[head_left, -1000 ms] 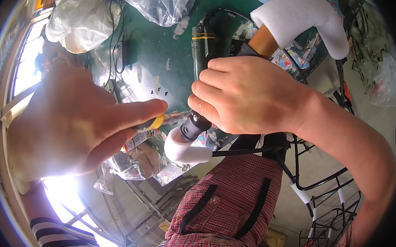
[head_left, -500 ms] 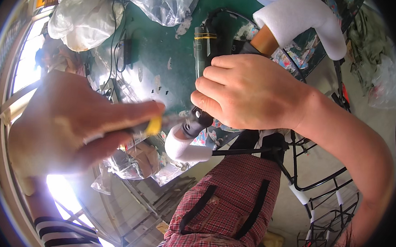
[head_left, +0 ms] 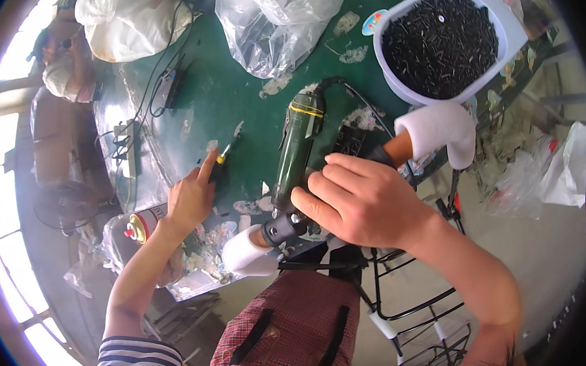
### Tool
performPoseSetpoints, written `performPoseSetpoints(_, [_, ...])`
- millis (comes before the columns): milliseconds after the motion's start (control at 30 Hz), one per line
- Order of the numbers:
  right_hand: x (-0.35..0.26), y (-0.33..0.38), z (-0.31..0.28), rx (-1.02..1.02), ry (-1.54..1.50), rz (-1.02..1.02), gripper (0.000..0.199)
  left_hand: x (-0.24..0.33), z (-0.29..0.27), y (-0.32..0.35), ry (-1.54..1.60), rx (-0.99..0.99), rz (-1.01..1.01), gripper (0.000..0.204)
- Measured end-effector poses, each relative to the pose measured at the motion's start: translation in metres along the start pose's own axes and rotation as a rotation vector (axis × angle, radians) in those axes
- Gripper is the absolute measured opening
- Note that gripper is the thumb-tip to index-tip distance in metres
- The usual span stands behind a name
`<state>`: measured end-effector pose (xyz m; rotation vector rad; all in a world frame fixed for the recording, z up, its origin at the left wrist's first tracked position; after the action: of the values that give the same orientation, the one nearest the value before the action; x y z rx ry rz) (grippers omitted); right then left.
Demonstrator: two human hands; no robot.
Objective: The person uses a utility knife to trim foam padding on a bicycle handlebar grip. They then use a screwdriver to tighten a bolt on the handlebar stem and apply lubricant from a spray can to the stem area.
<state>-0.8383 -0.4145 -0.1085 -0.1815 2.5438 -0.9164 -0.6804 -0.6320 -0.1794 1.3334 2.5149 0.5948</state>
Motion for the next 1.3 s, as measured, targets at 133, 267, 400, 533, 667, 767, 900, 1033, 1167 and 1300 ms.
performPoseSetpoints(133, [0.001, 0.001, 0.001, -0.057, 0.000, 0.022, 0.010, 0.052, -0.036, 0.023, 0.205, 0.362, 0.297, 0.049])
performPoseSetpoints(267, [-0.002, -0.005, -0.002, -0.114, -0.011, 0.049, 0.020, 0.130, -0.071, 0.059, 0.525, 0.257, 0.622, 0.049])
performPoseSetpoints(400, [-0.005, -0.011, -0.002, -0.172, -0.005, 0.044, 0.023, 0.151, -0.075, 0.075, 0.350, 0.378, 0.757, 0.047])
performPoseSetpoints(533, [-0.006, -0.011, -0.001, -0.255, 0.025, 0.077, 0.024, 0.122, -0.066, 0.075, 0.484, 0.405, 0.499, 0.053])
performPoseSetpoints(667, [-0.013, -0.013, -0.009, -0.338, 0.065, 0.163, 0.036, 0.132, -0.081, 0.089, 0.560, 0.459, 0.479, 0.062])
performPoseSetpoints(767, [-0.017, -0.016, -0.030, -0.354, 0.102, 0.296, 0.048, 0.155, -0.084, 0.081, 0.481, 0.432, 0.433, 0.069])
performPoseSetpoints(900, [-0.035, 0.013, -0.075, -0.308, 0.173, 0.487, 0.054, 0.189, -0.058, 0.050, 0.340, 0.251, 0.337, 0.060])
performPoseSetpoints(1033, [-0.067, 0.054, -0.091, -0.324, 0.132, 0.602, 0.050, 0.190, -0.040, 0.012, 0.328, -0.004, 0.238, 0.050])
performPoseSetpoints(1167, [-0.095, 0.089, -0.107, -0.299, 0.131, 0.671, 0.045, 0.195, -0.036, 0.002, 0.373, -0.063, 0.263, 0.042])
performPoseSetpoints(1300, [-0.112, 0.109, -0.105, -0.288, 0.127, 0.707, 0.040, 0.200, -0.043, 0.014, 0.274, 0.097, 0.167, 0.036])
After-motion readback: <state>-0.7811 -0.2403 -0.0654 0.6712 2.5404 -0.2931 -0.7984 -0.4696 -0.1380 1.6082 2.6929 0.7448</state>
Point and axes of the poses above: each hand's wrist, its own y-axis away from the middle knuckle, its own z-axis out of the palm, x = y × z, the point moved 9 cm from there along -y, towards the middle knuckle
